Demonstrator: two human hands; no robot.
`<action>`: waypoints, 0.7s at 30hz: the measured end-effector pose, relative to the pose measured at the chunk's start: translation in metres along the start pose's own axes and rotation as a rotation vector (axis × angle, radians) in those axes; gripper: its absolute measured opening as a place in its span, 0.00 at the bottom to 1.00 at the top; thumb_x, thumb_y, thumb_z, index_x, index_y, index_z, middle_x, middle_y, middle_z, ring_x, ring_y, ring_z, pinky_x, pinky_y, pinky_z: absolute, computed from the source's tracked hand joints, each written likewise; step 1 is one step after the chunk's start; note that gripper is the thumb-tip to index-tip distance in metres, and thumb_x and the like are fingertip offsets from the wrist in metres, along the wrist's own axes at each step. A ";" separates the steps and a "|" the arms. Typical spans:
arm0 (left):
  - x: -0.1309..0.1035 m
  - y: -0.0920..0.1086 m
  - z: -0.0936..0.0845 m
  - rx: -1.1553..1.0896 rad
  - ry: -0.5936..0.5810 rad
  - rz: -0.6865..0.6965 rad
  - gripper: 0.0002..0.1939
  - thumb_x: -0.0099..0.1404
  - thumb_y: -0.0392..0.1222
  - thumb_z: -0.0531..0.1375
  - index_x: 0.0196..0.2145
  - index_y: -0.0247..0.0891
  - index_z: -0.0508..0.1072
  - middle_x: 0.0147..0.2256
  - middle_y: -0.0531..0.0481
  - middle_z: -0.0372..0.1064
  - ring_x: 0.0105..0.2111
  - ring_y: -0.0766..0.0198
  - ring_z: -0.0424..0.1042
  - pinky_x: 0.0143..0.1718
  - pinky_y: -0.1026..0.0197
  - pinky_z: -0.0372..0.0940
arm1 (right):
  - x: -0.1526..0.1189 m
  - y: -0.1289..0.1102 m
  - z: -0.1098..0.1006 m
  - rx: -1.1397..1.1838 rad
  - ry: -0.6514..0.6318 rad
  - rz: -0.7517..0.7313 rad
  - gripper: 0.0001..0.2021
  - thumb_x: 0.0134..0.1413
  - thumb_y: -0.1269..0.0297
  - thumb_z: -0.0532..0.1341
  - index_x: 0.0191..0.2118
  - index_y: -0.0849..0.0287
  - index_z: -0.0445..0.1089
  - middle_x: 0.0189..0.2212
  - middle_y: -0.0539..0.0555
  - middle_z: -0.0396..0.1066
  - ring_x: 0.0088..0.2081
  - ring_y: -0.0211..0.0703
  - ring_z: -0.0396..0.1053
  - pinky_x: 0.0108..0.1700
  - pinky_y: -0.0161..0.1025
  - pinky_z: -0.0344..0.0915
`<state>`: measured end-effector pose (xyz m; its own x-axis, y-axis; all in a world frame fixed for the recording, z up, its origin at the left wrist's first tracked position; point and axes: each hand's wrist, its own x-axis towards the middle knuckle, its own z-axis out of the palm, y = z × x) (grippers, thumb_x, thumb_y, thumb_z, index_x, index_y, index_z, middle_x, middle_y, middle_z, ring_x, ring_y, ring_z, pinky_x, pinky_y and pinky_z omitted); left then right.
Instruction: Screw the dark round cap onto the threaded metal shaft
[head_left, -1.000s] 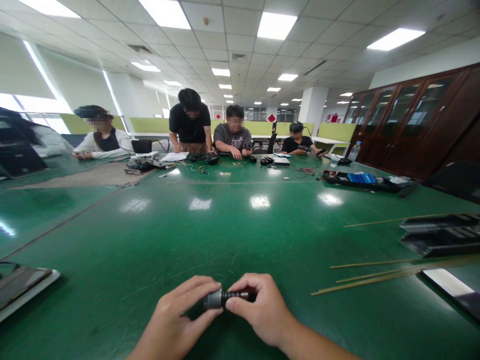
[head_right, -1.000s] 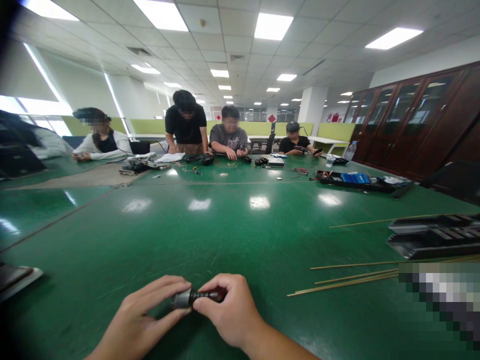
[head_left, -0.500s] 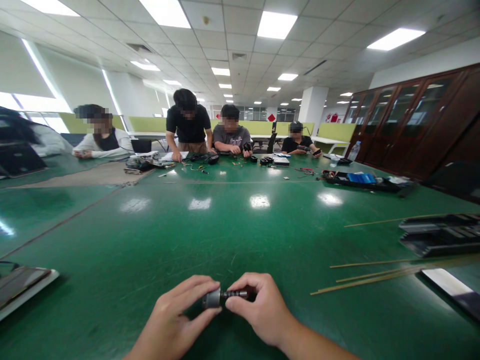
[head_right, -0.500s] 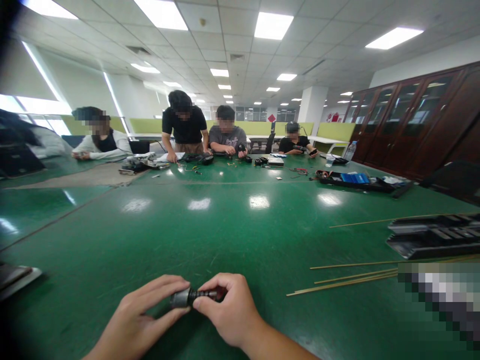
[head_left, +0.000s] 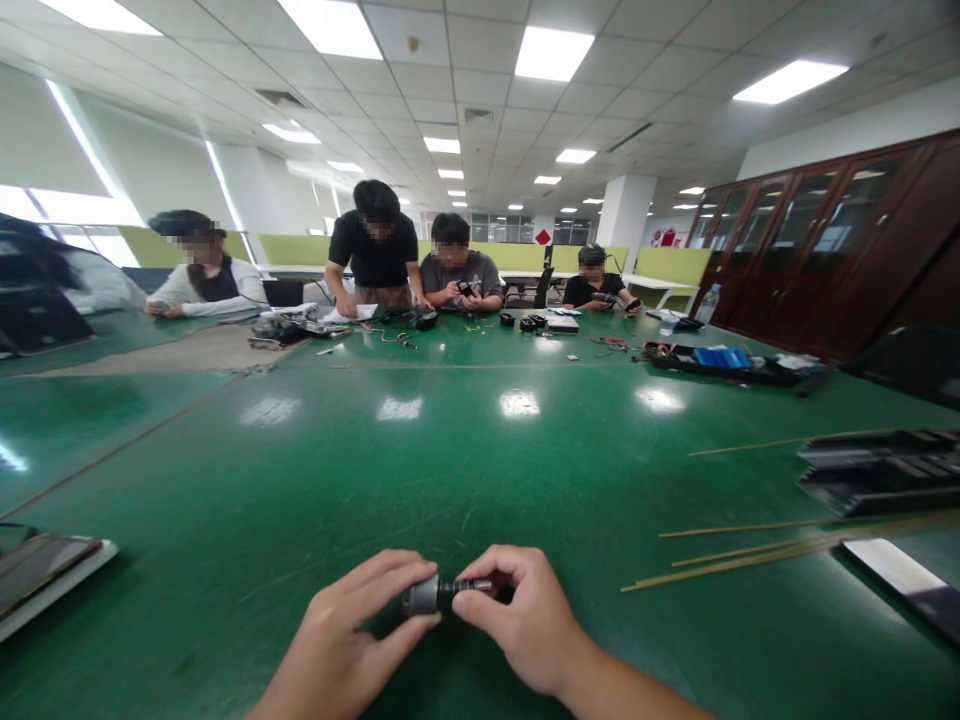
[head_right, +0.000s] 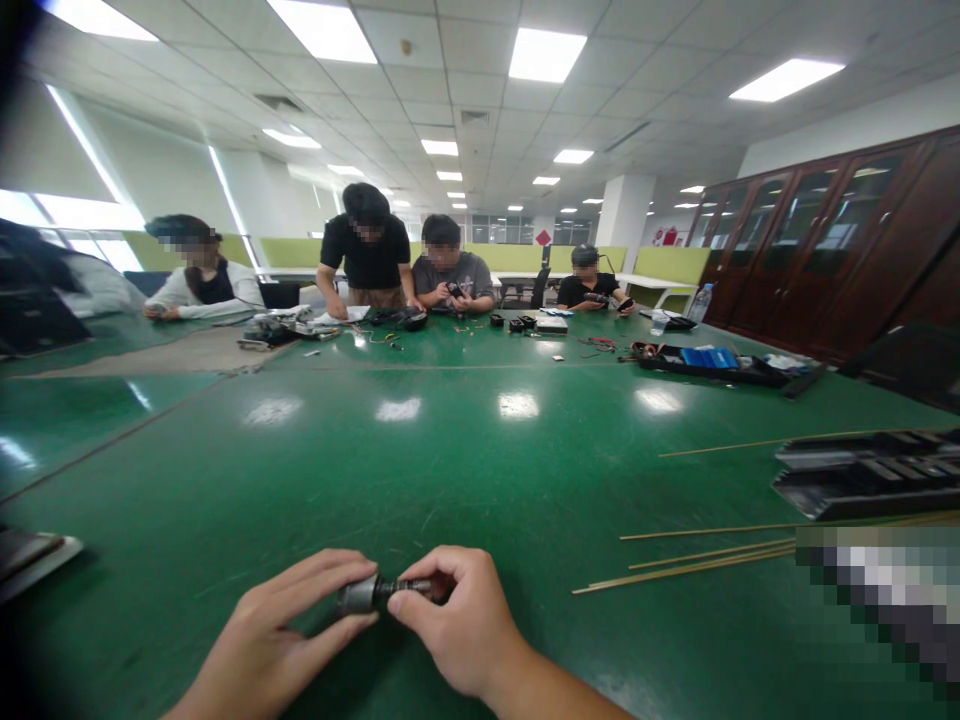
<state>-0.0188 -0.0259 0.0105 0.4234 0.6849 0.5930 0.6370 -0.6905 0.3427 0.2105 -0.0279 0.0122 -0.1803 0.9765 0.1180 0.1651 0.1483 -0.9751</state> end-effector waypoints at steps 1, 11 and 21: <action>0.000 0.000 0.000 0.004 0.000 0.000 0.17 0.64 0.43 0.67 0.51 0.46 0.74 0.45 0.48 0.76 0.44 0.62 0.78 0.46 0.65 0.74 | 0.000 0.000 0.000 -0.014 0.005 -0.007 0.05 0.48 0.66 0.69 0.32 0.61 0.80 0.25 0.50 0.73 0.28 0.40 0.67 0.32 0.35 0.61; 0.002 -0.001 -0.002 0.007 0.002 0.003 0.17 0.64 0.43 0.67 0.50 0.45 0.75 0.45 0.47 0.76 0.44 0.61 0.78 0.45 0.64 0.75 | 0.001 -0.001 -0.005 -0.066 0.035 -0.070 0.04 0.49 0.67 0.69 0.33 0.60 0.80 0.26 0.51 0.74 0.30 0.41 0.68 0.34 0.35 0.62; 0.005 0.001 -0.006 -0.002 0.028 0.012 0.16 0.64 0.43 0.67 0.50 0.45 0.76 0.45 0.48 0.76 0.44 0.61 0.78 0.45 0.65 0.75 | 0.001 -0.002 -0.006 -0.057 0.035 -0.080 0.04 0.50 0.67 0.68 0.33 0.60 0.80 0.26 0.51 0.74 0.30 0.41 0.69 0.34 0.35 0.63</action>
<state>-0.0193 -0.0246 0.0181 0.4128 0.6695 0.6175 0.6304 -0.6994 0.3369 0.2155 -0.0260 0.0152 -0.1610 0.9660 0.2025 0.2065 0.2336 -0.9502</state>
